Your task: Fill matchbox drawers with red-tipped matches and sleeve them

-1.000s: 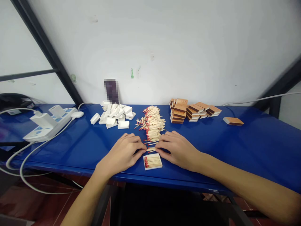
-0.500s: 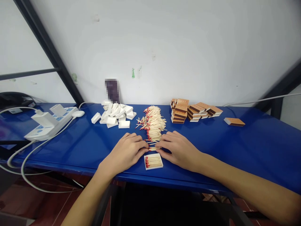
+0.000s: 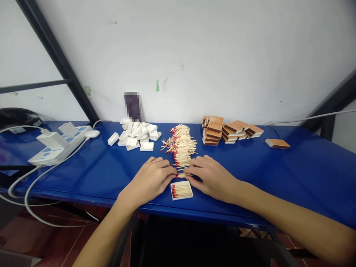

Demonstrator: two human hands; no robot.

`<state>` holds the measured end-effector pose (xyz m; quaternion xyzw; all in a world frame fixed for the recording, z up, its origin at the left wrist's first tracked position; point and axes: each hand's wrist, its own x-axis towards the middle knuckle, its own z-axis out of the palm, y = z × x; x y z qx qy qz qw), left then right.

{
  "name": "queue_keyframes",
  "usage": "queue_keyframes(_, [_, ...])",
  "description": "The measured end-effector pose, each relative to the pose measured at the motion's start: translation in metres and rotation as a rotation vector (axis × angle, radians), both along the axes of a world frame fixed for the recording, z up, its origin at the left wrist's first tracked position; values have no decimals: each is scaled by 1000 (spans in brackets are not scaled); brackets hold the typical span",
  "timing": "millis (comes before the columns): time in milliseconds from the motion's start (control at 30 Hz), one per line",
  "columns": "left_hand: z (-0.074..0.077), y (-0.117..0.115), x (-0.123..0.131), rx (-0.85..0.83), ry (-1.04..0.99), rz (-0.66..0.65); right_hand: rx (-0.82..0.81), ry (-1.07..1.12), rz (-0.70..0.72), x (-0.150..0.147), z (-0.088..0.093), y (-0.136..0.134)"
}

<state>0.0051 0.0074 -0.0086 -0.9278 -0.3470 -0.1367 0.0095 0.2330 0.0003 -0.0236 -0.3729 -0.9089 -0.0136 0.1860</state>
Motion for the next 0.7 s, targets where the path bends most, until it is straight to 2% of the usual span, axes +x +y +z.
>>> queue_keyframes(333, [-1, 0, 1, 10, 14, 13, -51, 11, 15, 1, 0, -1])
queue_keyframes(700, [-3, 2, -4, 69, -21, 111, -31, 16, 19, 2, 0, -1])
